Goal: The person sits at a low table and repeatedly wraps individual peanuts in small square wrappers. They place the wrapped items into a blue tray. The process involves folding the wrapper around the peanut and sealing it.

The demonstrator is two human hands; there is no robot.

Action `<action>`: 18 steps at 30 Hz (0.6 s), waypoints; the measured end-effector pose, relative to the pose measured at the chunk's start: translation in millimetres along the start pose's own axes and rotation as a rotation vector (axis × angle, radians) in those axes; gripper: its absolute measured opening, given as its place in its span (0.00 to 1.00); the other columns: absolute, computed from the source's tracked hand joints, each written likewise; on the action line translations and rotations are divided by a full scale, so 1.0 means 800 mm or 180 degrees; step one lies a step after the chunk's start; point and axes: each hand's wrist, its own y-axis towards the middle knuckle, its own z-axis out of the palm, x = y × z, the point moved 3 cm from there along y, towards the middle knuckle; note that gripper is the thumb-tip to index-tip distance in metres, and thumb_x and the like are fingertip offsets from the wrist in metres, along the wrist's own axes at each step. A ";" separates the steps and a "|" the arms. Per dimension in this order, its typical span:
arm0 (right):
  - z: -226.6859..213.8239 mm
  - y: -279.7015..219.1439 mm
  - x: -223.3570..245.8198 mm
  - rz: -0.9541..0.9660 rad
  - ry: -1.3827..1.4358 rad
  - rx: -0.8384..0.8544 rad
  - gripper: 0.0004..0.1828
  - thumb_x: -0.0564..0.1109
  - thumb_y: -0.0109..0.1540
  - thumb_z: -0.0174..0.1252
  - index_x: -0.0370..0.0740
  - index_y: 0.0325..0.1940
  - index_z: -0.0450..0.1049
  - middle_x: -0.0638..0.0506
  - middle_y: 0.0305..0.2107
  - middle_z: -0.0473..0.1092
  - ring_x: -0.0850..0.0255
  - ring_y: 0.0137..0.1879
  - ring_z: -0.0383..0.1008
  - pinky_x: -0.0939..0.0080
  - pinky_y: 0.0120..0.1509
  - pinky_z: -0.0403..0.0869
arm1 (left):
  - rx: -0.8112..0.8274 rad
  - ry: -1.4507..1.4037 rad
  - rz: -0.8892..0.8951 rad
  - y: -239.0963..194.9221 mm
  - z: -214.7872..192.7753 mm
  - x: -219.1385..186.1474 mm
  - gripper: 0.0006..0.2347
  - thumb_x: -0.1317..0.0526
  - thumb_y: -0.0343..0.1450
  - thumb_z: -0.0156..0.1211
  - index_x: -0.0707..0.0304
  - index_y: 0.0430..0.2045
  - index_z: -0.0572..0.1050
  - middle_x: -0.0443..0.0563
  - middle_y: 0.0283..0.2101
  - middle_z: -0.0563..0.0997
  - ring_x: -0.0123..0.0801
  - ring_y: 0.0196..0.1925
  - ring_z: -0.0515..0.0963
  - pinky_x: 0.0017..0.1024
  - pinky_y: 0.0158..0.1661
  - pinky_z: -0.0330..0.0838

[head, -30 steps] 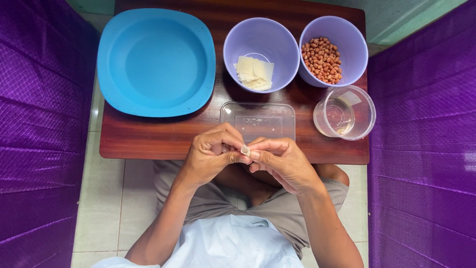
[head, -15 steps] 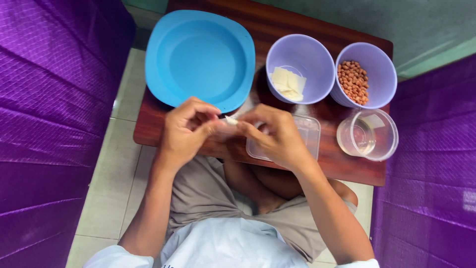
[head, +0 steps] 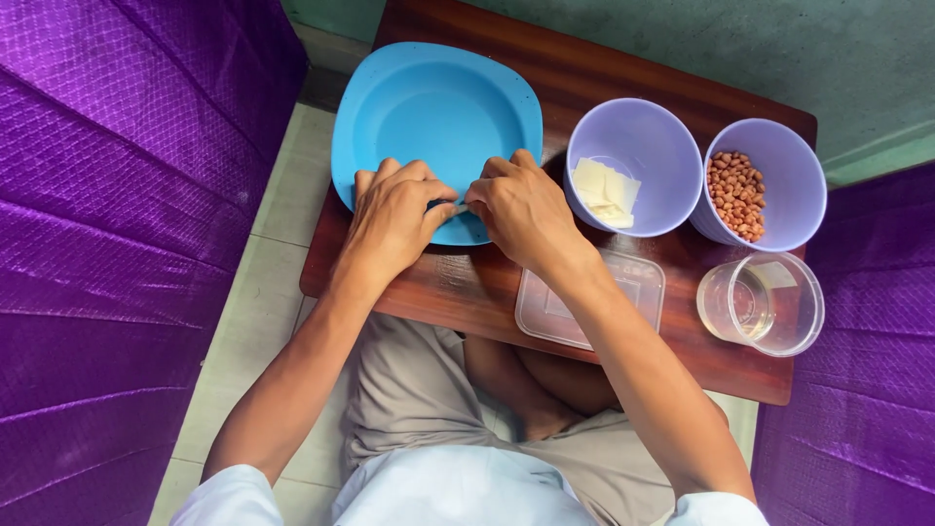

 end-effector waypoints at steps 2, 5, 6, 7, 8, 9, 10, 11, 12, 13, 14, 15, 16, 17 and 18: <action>0.008 0.003 -0.006 0.0012 0.0025 0.0073 0.02 0.42 0.59 0.66 0.47 0.32 0.83 0.51 0.30 0.72 0.49 0.42 0.72 0.55 0.37 0.74 | 0.0063 -0.0014 -0.0026 0.004 0.006 0.001 0.04 0.58 0.72 0.64 0.51 0.35 0.83 0.41 0.35 0.77 0.39 0.43 0.72 0.43 0.49 0.59; 0.008 0.008 -0.007 0.0039 0.0032 0.0205 0.04 0.41 0.59 0.66 0.49 0.32 0.84 0.50 0.29 0.74 0.48 0.41 0.74 0.55 0.38 0.76 | 0.0185 -0.0010 -0.0068 0.008 0.013 0.007 0.03 0.58 0.72 0.64 0.50 0.34 0.83 0.41 0.34 0.77 0.39 0.43 0.72 0.43 0.49 0.58; 0.007 0.010 -0.007 0.0051 0.0012 0.0278 0.04 0.40 0.59 0.66 0.49 0.32 0.84 0.49 0.30 0.75 0.48 0.41 0.75 0.54 0.39 0.76 | 0.0246 -0.0001 -0.0094 0.008 0.016 0.009 0.03 0.57 0.72 0.64 0.49 0.33 0.83 0.41 0.33 0.76 0.38 0.43 0.72 0.42 0.50 0.58; 0.007 0.011 -0.008 0.0054 0.0017 0.0288 0.04 0.40 0.59 0.66 0.49 0.32 0.84 0.49 0.30 0.75 0.48 0.41 0.75 0.54 0.39 0.76 | 0.0254 -0.0007 -0.0100 0.009 0.015 0.009 0.03 0.57 0.72 0.64 0.49 0.33 0.83 0.41 0.33 0.76 0.38 0.43 0.72 0.42 0.50 0.58; 0.007 0.013 -0.008 0.0083 0.0052 0.0325 0.04 0.40 0.58 0.67 0.49 0.31 0.84 0.49 0.29 0.76 0.48 0.40 0.75 0.54 0.39 0.77 | 0.0275 -0.0022 -0.0104 0.009 0.015 0.008 0.03 0.57 0.72 0.64 0.50 0.33 0.83 0.41 0.33 0.76 0.38 0.43 0.72 0.42 0.50 0.58; 0.006 0.015 -0.009 0.0108 0.0088 0.0360 0.04 0.40 0.57 0.68 0.49 0.31 0.84 0.50 0.28 0.76 0.47 0.39 0.76 0.53 0.39 0.77 | 0.0295 -0.0034 -0.0109 0.009 0.014 0.007 0.04 0.57 0.72 0.64 0.50 0.33 0.83 0.42 0.34 0.77 0.39 0.43 0.73 0.43 0.50 0.58; 0.006 0.016 -0.008 0.0109 0.0094 0.0367 0.04 0.40 0.57 0.68 0.49 0.31 0.84 0.50 0.28 0.76 0.47 0.39 0.76 0.53 0.39 0.77 | 0.0302 -0.0036 -0.0116 0.009 0.014 0.007 0.04 0.57 0.72 0.64 0.50 0.33 0.83 0.42 0.34 0.77 0.39 0.43 0.73 0.43 0.50 0.58; 0.005 0.017 -0.008 0.0134 0.0111 0.0411 0.04 0.39 0.57 0.68 0.49 0.31 0.84 0.49 0.28 0.77 0.47 0.38 0.76 0.53 0.38 0.77 | 0.0327 -0.0038 -0.0111 0.010 0.014 0.007 0.04 0.56 0.72 0.64 0.51 0.33 0.83 0.42 0.34 0.77 0.39 0.43 0.73 0.43 0.50 0.58; 0.004 0.018 -0.008 0.0160 0.0128 0.0455 0.04 0.39 0.56 0.68 0.48 0.31 0.85 0.49 0.28 0.77 0.47 0.37 0.76 0.52 0.38 0.77 | 0.0352 -0.0040 -0.0106 0.011 0.014 0.006 0.05 0.55 0.72 0.64 0.51 0.33 0.82 0.42 0.34 0.77 0.38 0.43 0.73 0.43 0.50 0.58; 0.004 0.019 -0.009 0.0160 0.0129 0.0453 0.04 0.39 0.56 0.68 0.48 0.31 0.85 0.49 0.28 0.77 0.47 0.37 0.76 0.52 0.38 0.77 | 0.0353 -0.0038 -0.0106 0.011 0.013 0.005 0.05 0.55 0.72 0.64 0.51 0.33 0.82 0.42 0.34 0.77 0.38 0.43 0.73 0.43 0.50 0.58; 0.004 0.020 -0.010 0.0169 0.0143 0.0479 0.05 0.38 0.56 0.68 0.49 0.31 0.85 0.49 0.28 0.77 0.48 0.37 0.76 0.52 0.38 0.78 | 0.0375 -0.0052 -0.0115 0.011 0.012 0.004 0.04 0.56 0.72 0.64 0.52 0.33 0.82 0.42 0.34 0.77 0.38 0.43 0.73 0.43 0.50 0.58; 0.003 0.021 -0.011 0.0179 0.0159 0.0505 0.06 0.38 0.55 0.68 0.49 0.31 0.85 0.49 0.28 0.77 0.48 0.37 0.77 0.52 0.38 0.78 | 0.0400 -0.0065 -0.0124 0.012 0.011 0.003 0.04 0.57 0.72 0.64 0.52 0.33 0.83 0.42 0.34 0.77 0.39 0.43 0.73 0.43 0.50 0.58; -0.004 0.022 -0.007 0.0181 0.0162 0.0504 0.06 0.38 0.55 0.68 0.49 0.31 0.85 0.49 0.28 0.77 0.48 0.37 0.77 0.52 0.38 0.78 | 0.0403 -0.0063 -0.0124 0.012 0.009 0.003 0.04 0.57 0.72 0.64 0.52 0.33 0.83 0.42 0.34 0.77 0.39 0.43 0.73 0.43 0.50 0.58; -0.011 0.023 -0.002 0.0196 0.0175 0.0570 0.06 0.38 0.56 0.68 0.48 0.33 0.85 0.47 0.29 0.78 0.47 0.38 0.77 0.51 0.39 0.78 | 0.0446 -0.0095 -0.0149 0.012 0.009 0.004 0.05 0.56 0.72 0.64 0.52 0.35 0.83 0.43 0.34 0.77 0.39 0.44 0.73 0.43 0.50 0.58; -0.018 0.023 0.003 0.0210 0.0188 0.0636 0.06 0.38 0.57 0.67 0.46 0.34 0.86 0.46 0.30 0.78 0.46 0.39 0.78 0.51 0.41 0.79 | 0.0490 -0.0128 -0.0173 0.012 0.009 0.004 0.05 0.55 0.73 0.63 0.52 0.36 0.83 0.43 0.35 0.77 0.39 0.44 0.73 0.43 0.50 0.58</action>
